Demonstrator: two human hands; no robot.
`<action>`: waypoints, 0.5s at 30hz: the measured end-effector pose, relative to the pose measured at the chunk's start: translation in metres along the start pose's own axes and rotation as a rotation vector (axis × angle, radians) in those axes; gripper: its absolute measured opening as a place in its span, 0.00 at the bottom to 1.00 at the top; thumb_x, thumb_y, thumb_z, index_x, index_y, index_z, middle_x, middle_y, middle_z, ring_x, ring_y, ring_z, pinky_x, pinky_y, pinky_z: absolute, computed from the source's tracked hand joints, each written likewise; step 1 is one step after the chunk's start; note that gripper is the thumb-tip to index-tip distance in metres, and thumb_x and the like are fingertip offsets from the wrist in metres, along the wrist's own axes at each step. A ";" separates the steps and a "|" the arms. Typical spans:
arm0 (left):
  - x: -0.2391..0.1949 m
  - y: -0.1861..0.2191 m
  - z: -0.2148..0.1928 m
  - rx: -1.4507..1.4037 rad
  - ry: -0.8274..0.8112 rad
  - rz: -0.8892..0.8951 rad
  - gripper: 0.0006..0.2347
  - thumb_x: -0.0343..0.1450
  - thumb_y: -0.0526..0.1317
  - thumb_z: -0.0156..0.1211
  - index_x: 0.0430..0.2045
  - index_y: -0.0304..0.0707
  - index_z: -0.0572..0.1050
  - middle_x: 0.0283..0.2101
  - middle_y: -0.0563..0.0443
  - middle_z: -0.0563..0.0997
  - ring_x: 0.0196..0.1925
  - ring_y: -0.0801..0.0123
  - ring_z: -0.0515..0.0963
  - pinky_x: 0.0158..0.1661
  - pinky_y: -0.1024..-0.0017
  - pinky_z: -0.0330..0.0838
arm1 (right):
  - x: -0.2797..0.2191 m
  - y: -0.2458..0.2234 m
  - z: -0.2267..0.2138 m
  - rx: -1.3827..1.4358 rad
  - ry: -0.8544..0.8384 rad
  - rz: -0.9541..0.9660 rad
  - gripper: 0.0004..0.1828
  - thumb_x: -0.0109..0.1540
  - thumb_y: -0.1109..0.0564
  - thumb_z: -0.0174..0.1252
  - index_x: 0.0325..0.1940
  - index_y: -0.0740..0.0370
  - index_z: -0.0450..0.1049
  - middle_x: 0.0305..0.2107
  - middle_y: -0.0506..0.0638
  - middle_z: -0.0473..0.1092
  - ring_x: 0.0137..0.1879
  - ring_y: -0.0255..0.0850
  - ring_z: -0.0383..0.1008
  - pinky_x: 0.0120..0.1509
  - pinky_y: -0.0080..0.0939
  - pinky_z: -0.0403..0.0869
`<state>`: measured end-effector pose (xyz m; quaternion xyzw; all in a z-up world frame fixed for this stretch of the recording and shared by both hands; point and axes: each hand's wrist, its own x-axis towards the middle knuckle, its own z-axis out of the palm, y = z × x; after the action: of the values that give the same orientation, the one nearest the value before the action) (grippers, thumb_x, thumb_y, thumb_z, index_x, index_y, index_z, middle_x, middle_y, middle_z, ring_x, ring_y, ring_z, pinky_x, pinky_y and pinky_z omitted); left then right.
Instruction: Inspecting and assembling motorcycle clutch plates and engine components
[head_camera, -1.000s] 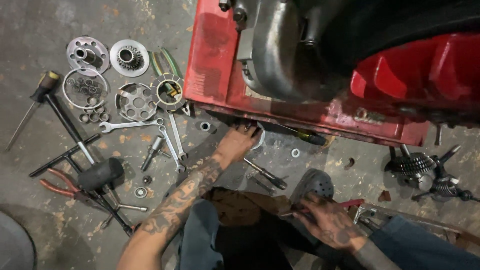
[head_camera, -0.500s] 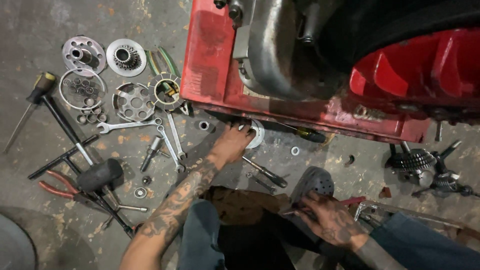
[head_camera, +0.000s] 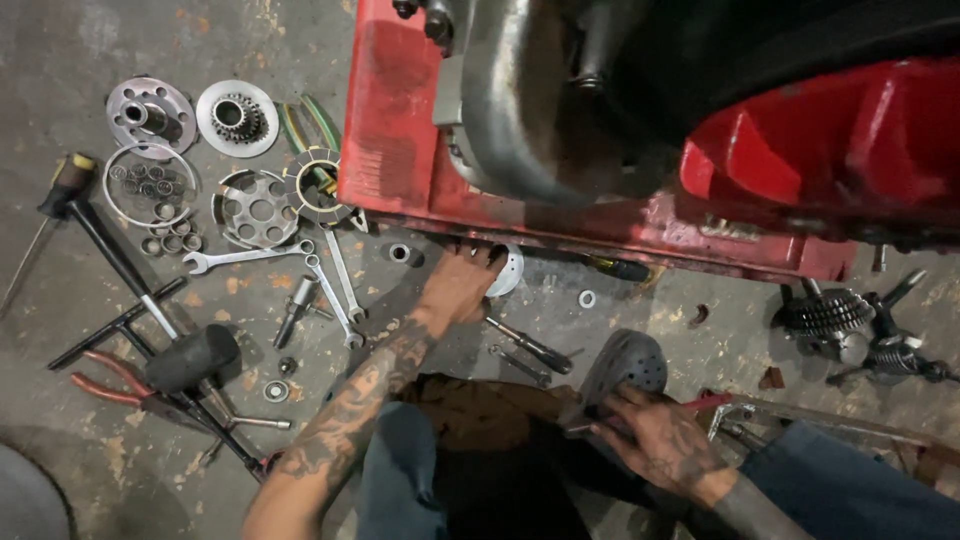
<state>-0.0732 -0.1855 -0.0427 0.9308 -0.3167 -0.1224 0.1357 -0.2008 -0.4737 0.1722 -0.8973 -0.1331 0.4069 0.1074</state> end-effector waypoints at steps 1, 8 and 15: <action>-0.001 0.000 -0.010 0.002 -0.003 0.003 0.36 0.50 0.40 0.67 0.59 0.44 0.70 0.56 0.34 0.74 0.42 0.43 0.78 0.39 0.52 0.72 | -0.001 0.004 0.003 0.004 0.001 0.001 0.21 0.61 0.41 0.58 0.56 0.46 0.74 0.56 0.45 0.73 0.43 0.50 0.82 0.45 0.50 0.81; -0.062 0.006 -0.046 -0.370 -0.047 -0.164 0.52 0.51 0.59 0.72 0.72 0.45 0.54 0.63 0.29 0.63 0.54 0.39 0.70 0.53 0.43 0.65 | -0.004 -0.005 -0.011 0.029 -0.102 0.070 0.21 0.63 0.38 0.56 0.56 0.45 0.75 0.53 0.46 0.72 0.47 0.49 0.80 0.49 0.48 0.80; -0.181 -0.002 -0.120 -1.420 0.176 -0.302 0.35 0.71 0.55 0.41 0.71 0.30 0.51 0.77 0.40 0.54 0.79 0.55 0.51 0.73 0.57 0.42 | -0.016 0.040 0.049 0.027 0.157 -0.090 0.23 0.61 0.40 0.59 0.58 0.46 0.73 0.53 0.45 0.72 0.48 0.45 0.79 0.48 0.42 0.80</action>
<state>-0.1733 -0.0501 0.0943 0.6586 -0.0171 -0.2401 0.7130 -0.2422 -0.5126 0.1402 -0.9181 -0.1592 0.3316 0.1477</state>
